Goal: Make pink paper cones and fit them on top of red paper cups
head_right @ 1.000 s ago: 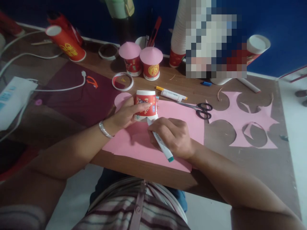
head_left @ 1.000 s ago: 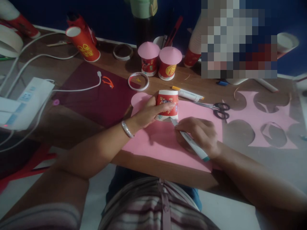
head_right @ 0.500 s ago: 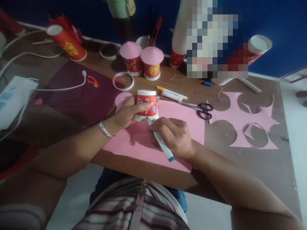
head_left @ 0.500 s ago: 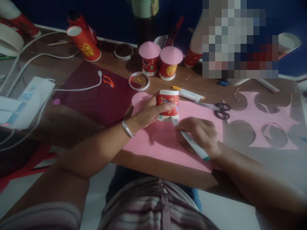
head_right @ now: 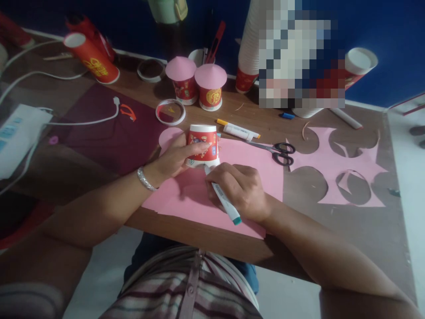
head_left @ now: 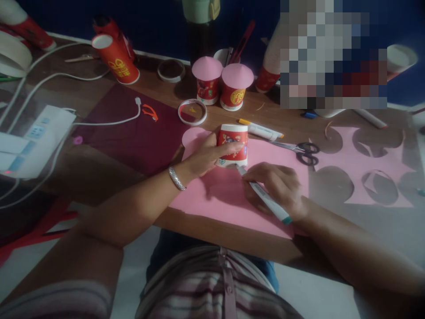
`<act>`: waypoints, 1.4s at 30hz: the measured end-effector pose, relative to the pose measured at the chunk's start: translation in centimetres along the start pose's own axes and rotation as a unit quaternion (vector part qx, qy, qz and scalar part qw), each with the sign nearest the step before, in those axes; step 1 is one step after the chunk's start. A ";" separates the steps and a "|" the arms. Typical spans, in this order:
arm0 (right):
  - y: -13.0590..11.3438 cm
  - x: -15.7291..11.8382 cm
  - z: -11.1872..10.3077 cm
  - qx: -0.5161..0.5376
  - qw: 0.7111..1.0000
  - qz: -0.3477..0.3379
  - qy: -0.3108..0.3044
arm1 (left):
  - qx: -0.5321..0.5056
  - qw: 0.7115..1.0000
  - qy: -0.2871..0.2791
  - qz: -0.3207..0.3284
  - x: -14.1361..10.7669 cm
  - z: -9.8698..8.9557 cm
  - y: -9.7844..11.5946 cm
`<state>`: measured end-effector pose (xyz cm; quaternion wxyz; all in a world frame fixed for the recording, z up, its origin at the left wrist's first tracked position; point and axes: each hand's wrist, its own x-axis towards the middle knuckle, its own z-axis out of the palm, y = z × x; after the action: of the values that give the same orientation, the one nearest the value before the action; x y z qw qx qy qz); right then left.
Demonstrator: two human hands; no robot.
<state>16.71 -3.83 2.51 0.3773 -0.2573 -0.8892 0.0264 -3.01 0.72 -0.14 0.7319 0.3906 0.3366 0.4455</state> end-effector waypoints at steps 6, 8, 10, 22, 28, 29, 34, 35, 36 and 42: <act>-0.3 0.0 0.1 0.020 1.000 0.013 -0.007 | 0.002 1.000 -0.002 0.001 0.1 -0.1 -0.1; -0.3 -0.1 0.1 0.023 1.000 0.013 -0.004 | 0.002 1.000 -0.003 0.000 0.1 -0.2 -0.1; -0.3 0.0 0.1 0.028 1.000 0.014 -0.003 | 0.004 1.000 -0.004 -0.002 0.0 -0.2 -0.1; -0.1 0.1 -0.1 0.014 1.000 0.003 -0.002 | -0.014 1.000 -0.007 -0.011 0.1 -0.2 -0.1; 0.1 0.1 -0.1 -0.006 1.000 0.011 0.009 | -0.020 1.000 -0.011 -0.008 0.0 -0.1 0.1; 0.1 0.1 -0.1 -0.009 1.000 0.012 0.012 | -0.018 1.000 -0.011 -0.008 0.0 -0.1 0.1; 0.0 0.1 -0.3 -0.009 1.000 0.009 -0.003 | -0.012 1.000 -0.007 -0.009 0.0 0.0 0.2; 0.0 0.1 -0.4 -0.009 1.000 0.009 -0.003 | -0.012 1.000 -0.006 -0.009 0.0 0.0 0.2; 0.0 0.1 -0.4 -0.008 1.000 0.010 -0.002 | -0.010 1.000 -0.006 -0.007 0.0 0.0 0.2; -0.1 0.0 -0.3 0.003 1.000 0.011 -0.002 | -0.005 1.000 -0.007 -0.005 0.0 0.0 0.1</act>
<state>16.87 -3.95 2.70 0.3758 -0.2663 -0.8870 0.0335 -3.07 0.79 -0.07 0.7386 0.3885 0.3309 0.4406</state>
